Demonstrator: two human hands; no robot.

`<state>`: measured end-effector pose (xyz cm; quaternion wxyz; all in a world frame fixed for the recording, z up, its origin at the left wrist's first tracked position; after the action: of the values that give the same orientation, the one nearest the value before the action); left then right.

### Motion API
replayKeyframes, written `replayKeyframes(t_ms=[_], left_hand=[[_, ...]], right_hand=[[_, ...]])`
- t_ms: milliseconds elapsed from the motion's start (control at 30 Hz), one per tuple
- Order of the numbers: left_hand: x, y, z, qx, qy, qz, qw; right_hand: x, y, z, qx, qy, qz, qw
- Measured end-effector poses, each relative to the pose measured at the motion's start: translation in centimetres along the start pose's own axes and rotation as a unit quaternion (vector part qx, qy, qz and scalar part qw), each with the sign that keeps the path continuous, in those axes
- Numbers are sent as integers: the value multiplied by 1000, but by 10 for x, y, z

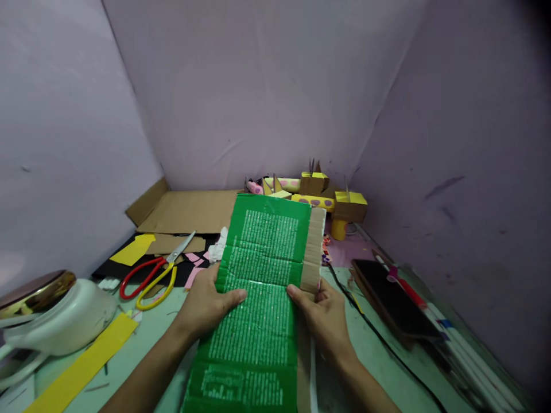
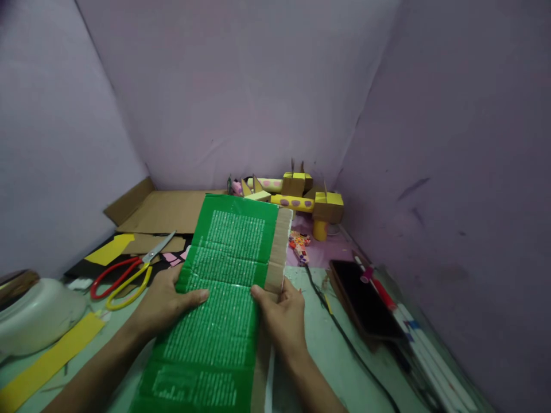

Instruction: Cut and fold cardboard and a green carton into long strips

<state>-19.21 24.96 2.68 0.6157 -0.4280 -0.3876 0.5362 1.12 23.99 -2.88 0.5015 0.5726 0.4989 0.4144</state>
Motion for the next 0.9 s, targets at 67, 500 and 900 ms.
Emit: replayKeyframes(t_ms=[67,500,900], left_hand=[[0,0,1,4,-6,1,1000],[3,16,-11,-187,68,50,979],[-3,12,-12,-204,73,56,975]], right_hand=[[0,-2,1,1,-13,5,1000],[-1,-11,-8,112,105,-40,987],[-2,-7,-9,129,120,-23,984]])
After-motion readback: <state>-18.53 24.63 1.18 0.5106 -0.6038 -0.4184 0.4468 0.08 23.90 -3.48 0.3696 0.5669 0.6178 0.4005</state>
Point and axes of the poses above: each hand's wrist, its own x-axis towards the middle knuckle, its own z-axis out of the back of the hand, y = z × x, the point moved 7 cm from there along x, towards the middle knuckle, and after that the axes turned 5 degrees about -x, right-handed, at the moved point
